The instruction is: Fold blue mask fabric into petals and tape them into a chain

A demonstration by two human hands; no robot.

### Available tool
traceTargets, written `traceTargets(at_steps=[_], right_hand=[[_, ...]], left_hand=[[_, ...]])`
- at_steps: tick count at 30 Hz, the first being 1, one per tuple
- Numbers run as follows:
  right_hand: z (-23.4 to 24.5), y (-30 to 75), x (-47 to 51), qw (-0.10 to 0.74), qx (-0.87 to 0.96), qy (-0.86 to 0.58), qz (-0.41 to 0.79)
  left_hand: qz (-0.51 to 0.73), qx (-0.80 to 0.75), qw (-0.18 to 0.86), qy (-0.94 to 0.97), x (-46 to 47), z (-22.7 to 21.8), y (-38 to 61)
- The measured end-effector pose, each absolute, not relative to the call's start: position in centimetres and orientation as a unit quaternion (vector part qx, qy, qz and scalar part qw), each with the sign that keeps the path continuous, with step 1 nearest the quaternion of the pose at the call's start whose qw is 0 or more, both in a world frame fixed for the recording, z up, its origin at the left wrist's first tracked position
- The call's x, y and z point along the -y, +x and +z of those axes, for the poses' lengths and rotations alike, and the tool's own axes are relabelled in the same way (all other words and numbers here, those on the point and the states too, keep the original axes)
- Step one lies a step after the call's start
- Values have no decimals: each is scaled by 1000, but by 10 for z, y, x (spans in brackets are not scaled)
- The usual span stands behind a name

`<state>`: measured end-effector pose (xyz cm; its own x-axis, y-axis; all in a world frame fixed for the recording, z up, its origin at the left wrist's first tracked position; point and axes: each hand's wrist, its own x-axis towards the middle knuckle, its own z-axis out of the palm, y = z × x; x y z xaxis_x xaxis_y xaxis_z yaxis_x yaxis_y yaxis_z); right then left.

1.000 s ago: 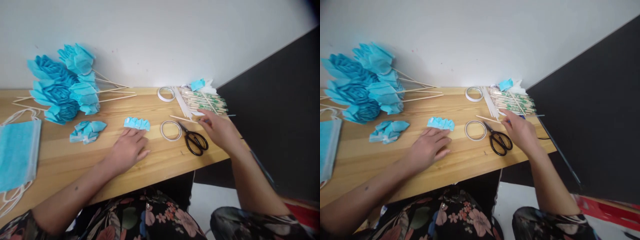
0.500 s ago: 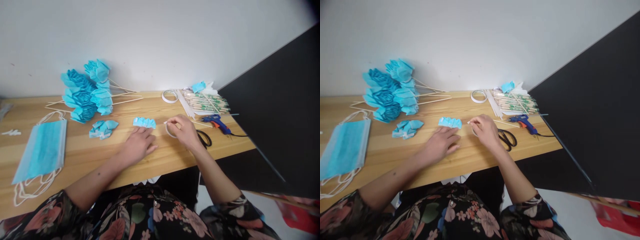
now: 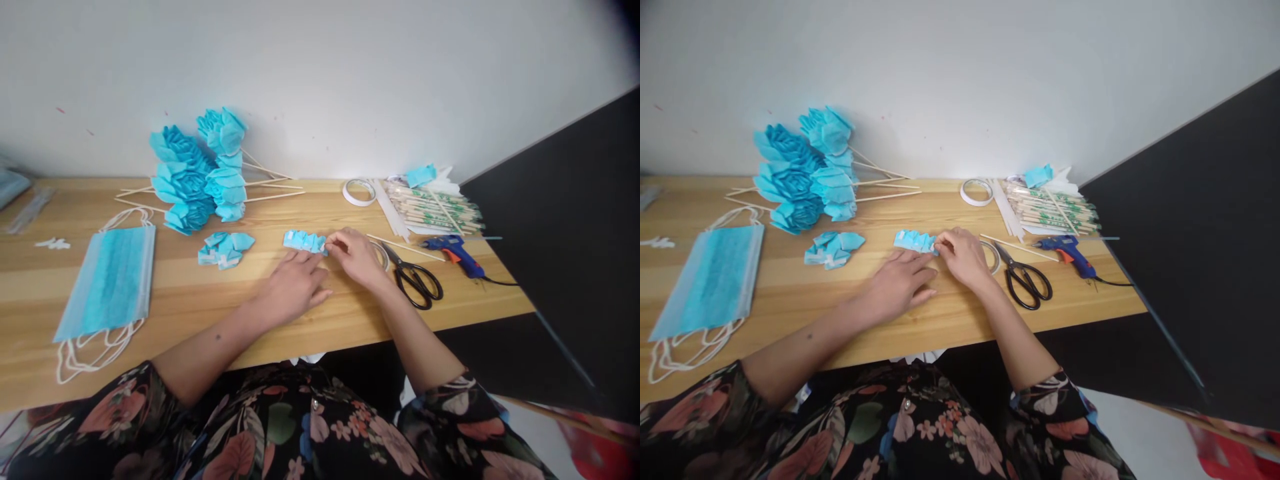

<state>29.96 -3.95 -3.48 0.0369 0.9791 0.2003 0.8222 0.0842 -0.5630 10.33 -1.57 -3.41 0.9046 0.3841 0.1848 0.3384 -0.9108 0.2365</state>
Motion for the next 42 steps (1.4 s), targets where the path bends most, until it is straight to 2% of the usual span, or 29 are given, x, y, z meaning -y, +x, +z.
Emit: traceTargets(at_steps=[9,18,25,29,39,42], right_hand=[[-39,291,39,289,660,-684,117],[-44,287,40,230,661,-714,32],[-44,285,42,216,667,-713,7],[-43,286,42,224,672,-706,14],[-45,285,41,203,662,-721,-33],[-43,289,43,232,621,-746,-61]], left_hand=[[110,-190,105,970,17,-30,103],[101,-194,105,970,17,-29,103],[164,-199,119,959,12,-25,102],[172,-217,93,956,6,-26,105],[91,-224,15,970,7,-28,113],[79,-223,2,972,7,-26,114]])
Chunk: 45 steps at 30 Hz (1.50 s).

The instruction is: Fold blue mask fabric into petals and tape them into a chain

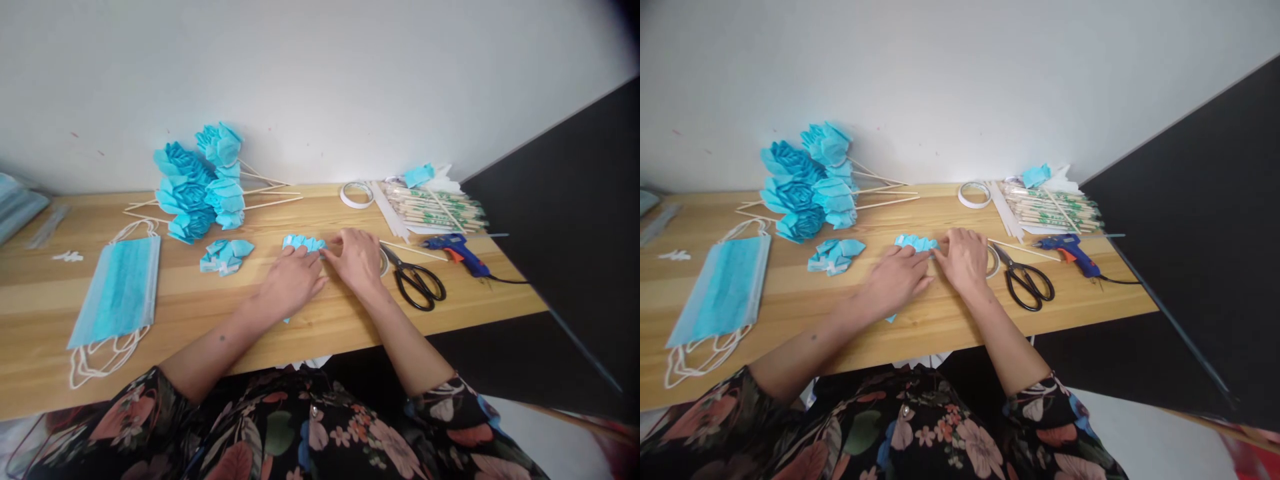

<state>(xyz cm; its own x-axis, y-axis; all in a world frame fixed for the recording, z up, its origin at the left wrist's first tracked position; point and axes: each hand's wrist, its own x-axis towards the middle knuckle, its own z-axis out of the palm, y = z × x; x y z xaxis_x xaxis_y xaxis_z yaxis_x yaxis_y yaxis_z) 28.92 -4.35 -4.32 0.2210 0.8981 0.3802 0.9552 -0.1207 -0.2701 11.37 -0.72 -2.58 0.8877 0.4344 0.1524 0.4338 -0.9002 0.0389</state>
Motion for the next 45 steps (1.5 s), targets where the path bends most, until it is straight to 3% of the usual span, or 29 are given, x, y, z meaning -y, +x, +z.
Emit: traceTargets(at_steps=[4,10,20,29,32,38,45], right_hand=[[-37,296,50,273,635,-718,-78],[-41,295,49,257,724,-637,-68],[-45,295,46,229,713,-659,-64],[-42,291,47,220,714,-662,-52],[-43,291,47,245,714,-655,-43],[-49,298,46,386,677,-626,-15],[-49,300,47,355,687,-634,-13]], left_hand=[[81,-223,-5,971,7,-25,113],[98,-217,-3,971,7,-27,113],[124,-215,8,969,5,-36,110],[242,-231,81,939,0,-27,98],[276,-258,93,921,-6,-27,93],[271,-285,87,915,-15,-35,90],[249,-290,102,918,-11,-31,91]])
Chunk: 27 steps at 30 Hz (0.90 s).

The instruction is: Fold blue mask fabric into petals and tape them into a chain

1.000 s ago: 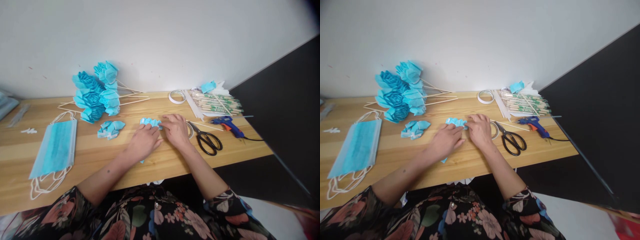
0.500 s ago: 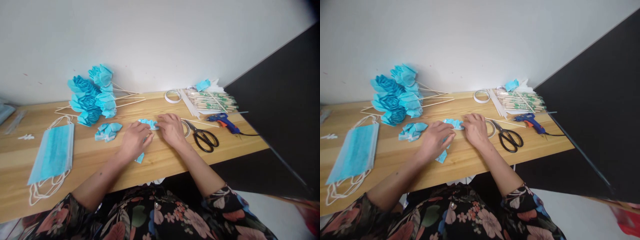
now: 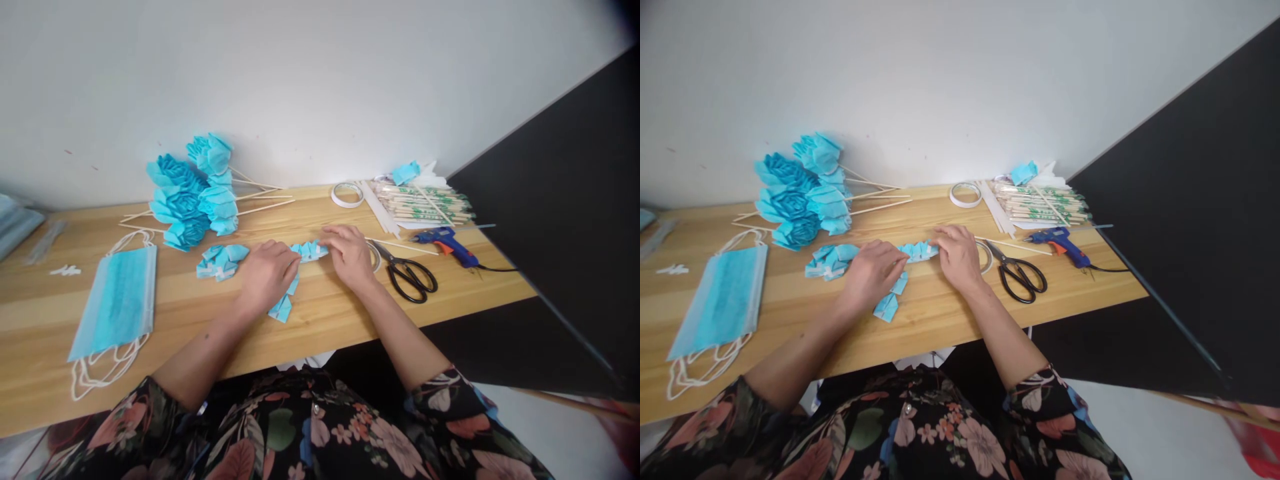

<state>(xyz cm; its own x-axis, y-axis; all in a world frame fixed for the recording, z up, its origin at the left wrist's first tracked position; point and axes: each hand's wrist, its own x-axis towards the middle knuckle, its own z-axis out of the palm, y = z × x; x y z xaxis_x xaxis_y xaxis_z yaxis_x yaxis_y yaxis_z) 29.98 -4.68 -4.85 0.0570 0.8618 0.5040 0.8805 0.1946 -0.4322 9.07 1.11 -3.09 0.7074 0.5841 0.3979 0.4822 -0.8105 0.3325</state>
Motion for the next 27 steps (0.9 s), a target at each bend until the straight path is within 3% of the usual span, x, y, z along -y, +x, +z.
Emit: traceTargets(at_steps=[16,23,27], right_hand=[[-49,291,46,323,733,-599,6],[-48,293,45,449,647,-610,88],[-49,295,46,449,609,-649,77]], left_hand=[[144,-290,44,945,-7,-32,94],[94,-291,25,952,-6,-27,97],[185,-294,95,933,-12,-26,91]])
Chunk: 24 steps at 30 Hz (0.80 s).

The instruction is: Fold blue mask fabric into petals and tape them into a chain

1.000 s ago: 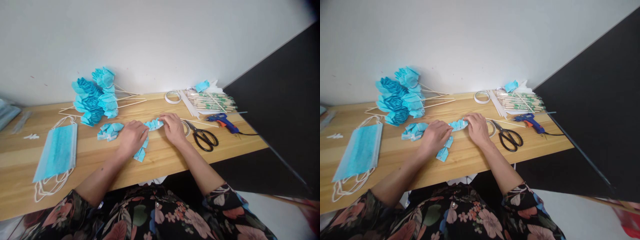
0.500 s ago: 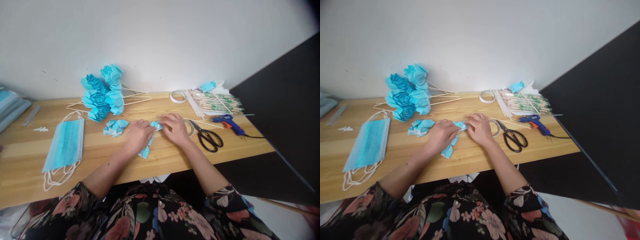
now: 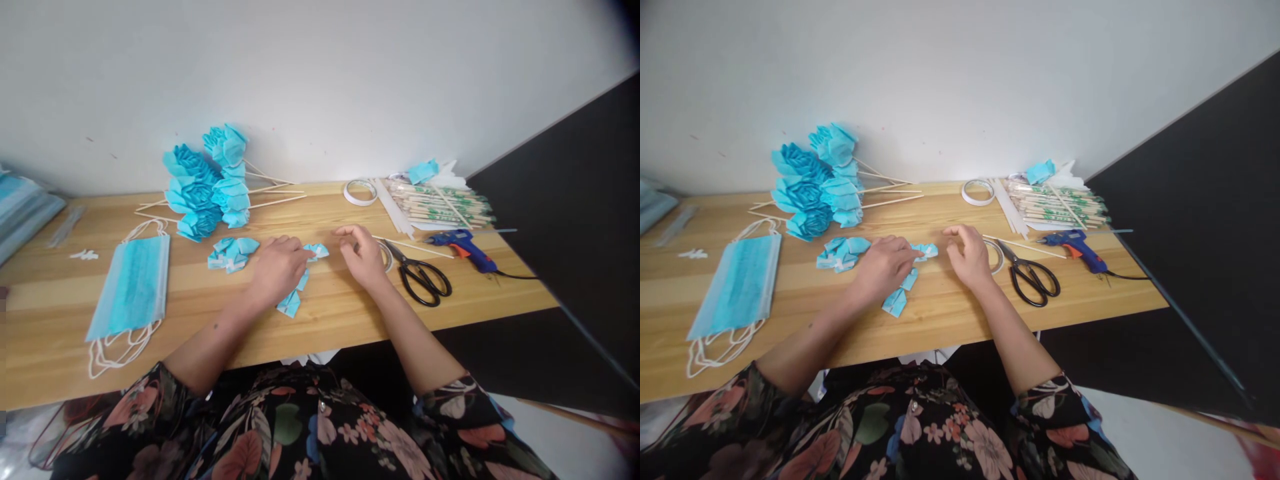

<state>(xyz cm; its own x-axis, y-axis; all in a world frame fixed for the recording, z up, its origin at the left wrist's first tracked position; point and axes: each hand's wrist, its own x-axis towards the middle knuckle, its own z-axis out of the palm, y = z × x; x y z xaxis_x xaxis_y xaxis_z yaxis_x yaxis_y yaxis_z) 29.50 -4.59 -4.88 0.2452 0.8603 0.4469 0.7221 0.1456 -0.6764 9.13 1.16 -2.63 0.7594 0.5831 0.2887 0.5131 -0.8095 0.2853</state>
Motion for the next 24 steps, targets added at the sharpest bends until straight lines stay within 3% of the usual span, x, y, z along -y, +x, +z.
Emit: traceTargets(at_steps=[5,13,24], right_hand=[[-51,295,46,433,643,-629,46],[-45,292,48,438,646,-625,34],[-41,289,51,417,695,-585,23]], left_hand=[[308,-326,159,879,-21,-26,83],[210,-287,160,921,-20,-24,84],[242,-290,131,917,-32,-28,74]])
